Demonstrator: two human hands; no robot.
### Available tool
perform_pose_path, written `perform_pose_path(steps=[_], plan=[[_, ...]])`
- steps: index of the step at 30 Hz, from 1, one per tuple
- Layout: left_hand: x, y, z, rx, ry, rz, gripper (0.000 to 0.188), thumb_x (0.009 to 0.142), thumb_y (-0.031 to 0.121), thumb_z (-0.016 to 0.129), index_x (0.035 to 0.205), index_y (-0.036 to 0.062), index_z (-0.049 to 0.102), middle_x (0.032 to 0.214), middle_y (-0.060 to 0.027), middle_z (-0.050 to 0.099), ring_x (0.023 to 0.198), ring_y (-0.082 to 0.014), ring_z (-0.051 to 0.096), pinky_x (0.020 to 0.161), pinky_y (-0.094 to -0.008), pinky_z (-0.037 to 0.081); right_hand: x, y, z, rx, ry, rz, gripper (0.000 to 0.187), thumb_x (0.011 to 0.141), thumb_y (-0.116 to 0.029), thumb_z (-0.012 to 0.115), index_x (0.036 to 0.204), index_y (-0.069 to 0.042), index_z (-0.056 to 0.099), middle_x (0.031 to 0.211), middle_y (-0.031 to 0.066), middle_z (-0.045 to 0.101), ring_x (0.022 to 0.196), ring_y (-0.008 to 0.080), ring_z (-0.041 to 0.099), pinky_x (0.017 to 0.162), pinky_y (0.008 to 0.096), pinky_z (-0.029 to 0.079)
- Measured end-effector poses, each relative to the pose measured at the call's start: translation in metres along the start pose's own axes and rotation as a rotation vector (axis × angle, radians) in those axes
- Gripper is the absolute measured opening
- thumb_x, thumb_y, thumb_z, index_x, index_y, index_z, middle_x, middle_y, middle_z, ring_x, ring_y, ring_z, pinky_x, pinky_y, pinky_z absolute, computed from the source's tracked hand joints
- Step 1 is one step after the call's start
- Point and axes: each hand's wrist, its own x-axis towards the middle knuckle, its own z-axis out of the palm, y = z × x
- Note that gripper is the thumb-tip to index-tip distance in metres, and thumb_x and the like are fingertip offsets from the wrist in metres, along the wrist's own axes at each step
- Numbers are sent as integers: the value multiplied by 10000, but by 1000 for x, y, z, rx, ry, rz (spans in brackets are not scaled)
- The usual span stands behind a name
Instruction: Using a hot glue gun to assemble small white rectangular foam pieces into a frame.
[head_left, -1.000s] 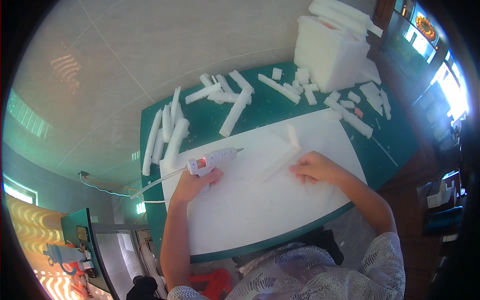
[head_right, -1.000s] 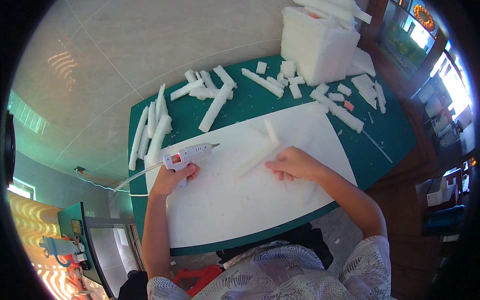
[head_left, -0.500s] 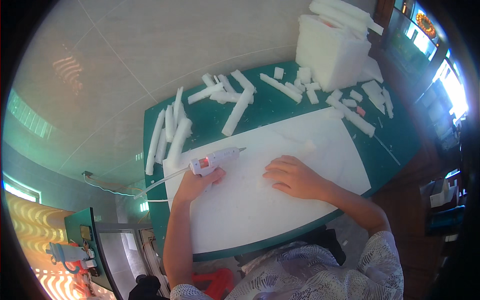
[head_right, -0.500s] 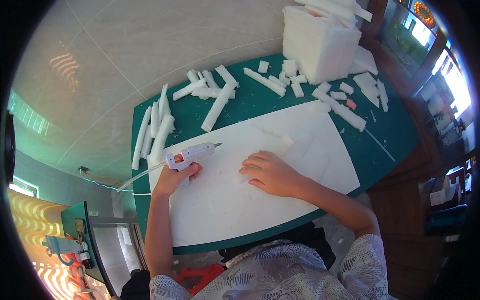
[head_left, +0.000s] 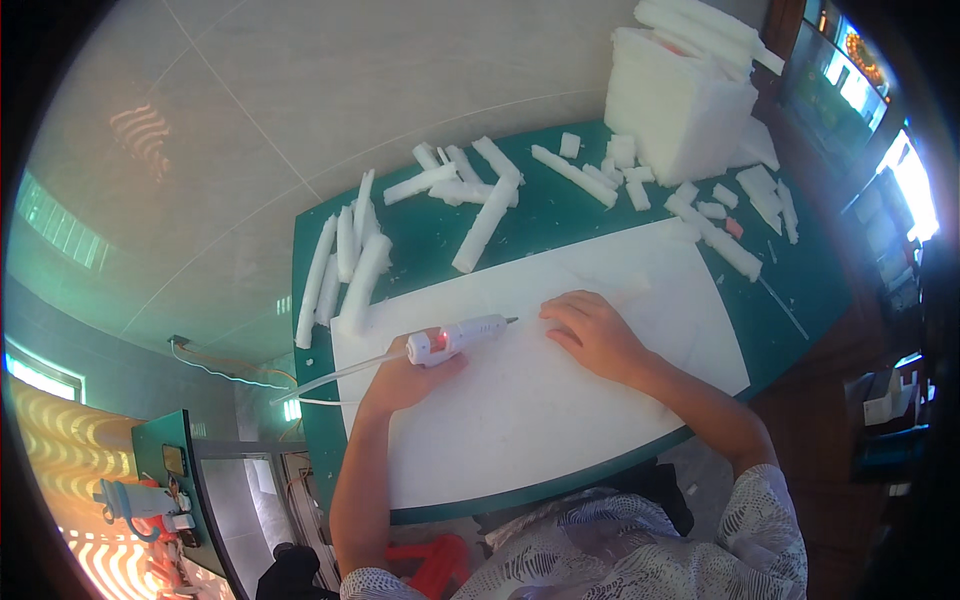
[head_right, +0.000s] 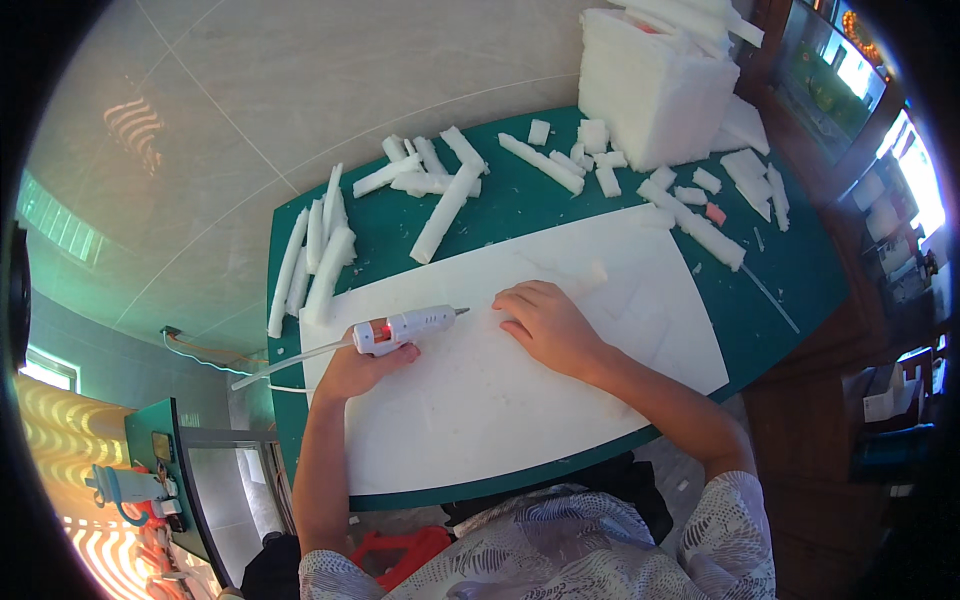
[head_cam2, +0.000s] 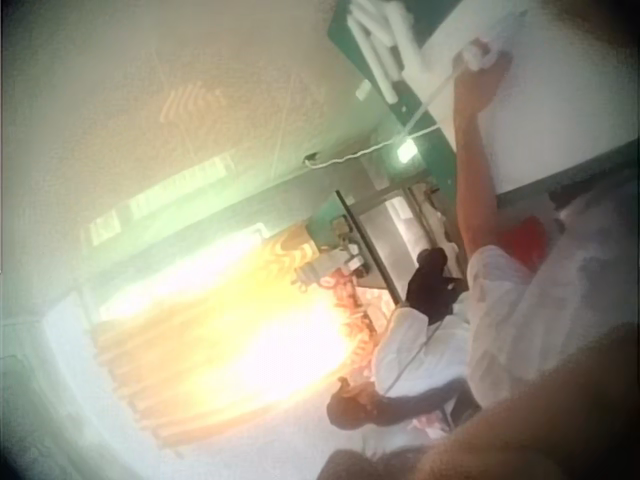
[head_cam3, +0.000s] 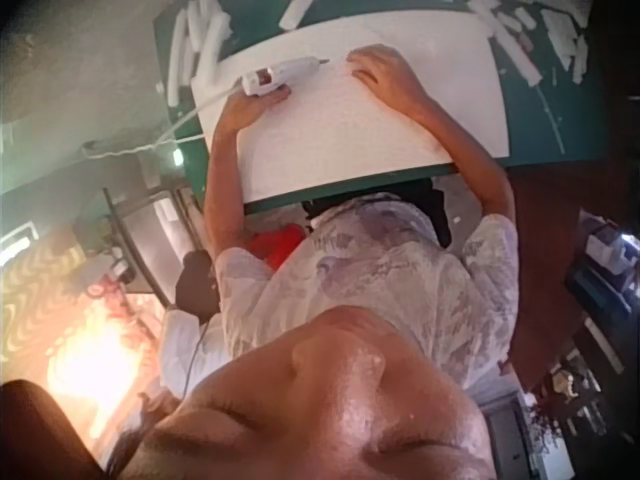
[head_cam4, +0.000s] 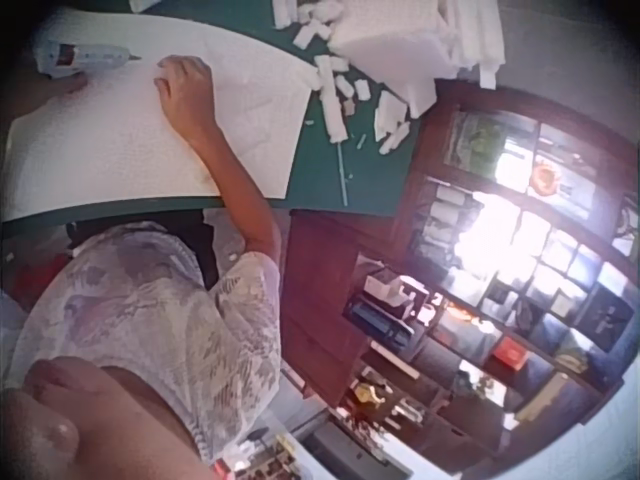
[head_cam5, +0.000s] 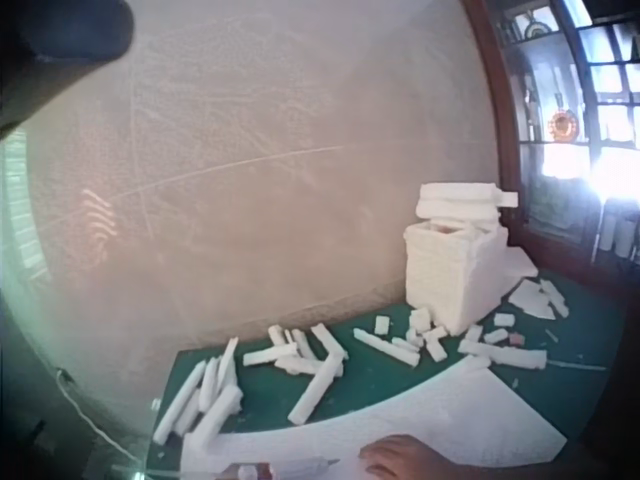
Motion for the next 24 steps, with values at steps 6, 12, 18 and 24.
perform_pose_path(steps=[6, 12, 18, 24], plan=[[-6, 19, 5, 116, 13, 10, 264, 812, 175, 738, 999, -1, 678, 809, -103, 675, 719, -169, 616, 666, -322, 493, -1, 4, 1, 15, 17, -22, 160, 841, -90, 680, 989, -39, 647, 1103, 95, 654, 1090, 282, 580, 974, 393, 438], [-6, 16, 9, 143, 28, 14, 230, 807, 178, 731, 935, -4, 674, 738, -110, 652, 655, -173, 593, 618, -321, 471, -1, 6, 0, 37, 21, -42, 140, 842, -74, 670, 975, -33, 653, 1100, 91, 653, 1086, 281, 580, 971, 395, 442], [-7, 17, 11, 163, 18, -4, 179, 796, 155, 735, 857, 1, 666, 661, -85, 620, 589, -151, 548, 558, -314, 434, 0, 6, 1, 51, 16, -54, 141, 840, -57, 668, 977, -32, 652, 1093, 89, 653, 1073, 271, 583, 961, 392, 445], [-7, 20, 15, 174, 37, 12, 171, 794, 143, 735, 840, -7, 666, 648, -81, 613, 583, -136, 540, 547, -311, 429, 0, 6, 0, 54, 14, -78, 137, 843, -52, 666, 977, -33, 650, 1093, 83, 653, 1070, 260, 584, 955, 391, 447]])
